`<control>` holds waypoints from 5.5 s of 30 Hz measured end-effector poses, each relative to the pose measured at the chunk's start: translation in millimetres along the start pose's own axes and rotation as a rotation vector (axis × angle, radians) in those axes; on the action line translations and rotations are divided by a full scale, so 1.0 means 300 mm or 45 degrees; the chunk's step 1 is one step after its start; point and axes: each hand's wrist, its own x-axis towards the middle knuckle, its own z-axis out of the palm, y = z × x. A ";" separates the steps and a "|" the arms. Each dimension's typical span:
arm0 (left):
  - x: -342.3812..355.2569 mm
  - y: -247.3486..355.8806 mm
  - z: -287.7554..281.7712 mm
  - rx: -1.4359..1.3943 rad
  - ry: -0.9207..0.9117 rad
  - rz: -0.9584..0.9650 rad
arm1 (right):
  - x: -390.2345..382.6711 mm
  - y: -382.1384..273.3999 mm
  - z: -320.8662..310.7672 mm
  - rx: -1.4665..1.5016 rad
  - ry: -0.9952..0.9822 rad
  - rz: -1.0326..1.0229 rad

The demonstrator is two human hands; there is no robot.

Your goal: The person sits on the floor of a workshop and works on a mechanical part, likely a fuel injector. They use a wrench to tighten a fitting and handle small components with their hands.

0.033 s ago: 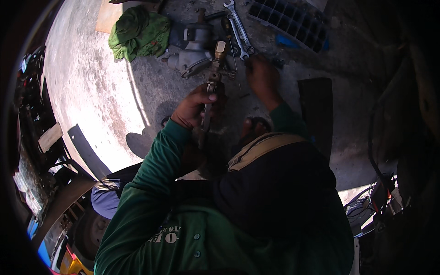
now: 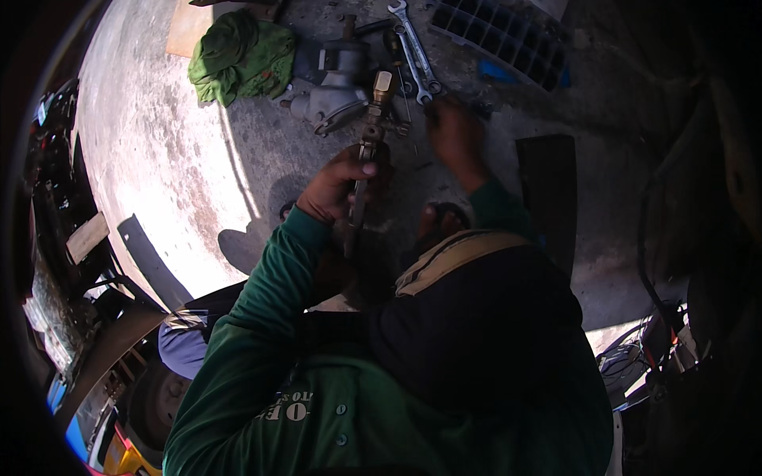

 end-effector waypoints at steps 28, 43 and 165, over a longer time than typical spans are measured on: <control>0.034 0.288 0.247 0.323 0.088 -0.239 | 0.059 -0.229 -0.562 1.246 -0.087 0.292; -0.128 0.298 0.651 0.075 -0.114 -0.640 | -0.104 -0.633 -1.072 0.760 -0.230 0.096; -0.186 0.355 0.527 0.499 -0.223 -0.189 | -0.059 -0.698 -0.825 0.465 -0.188 -0.036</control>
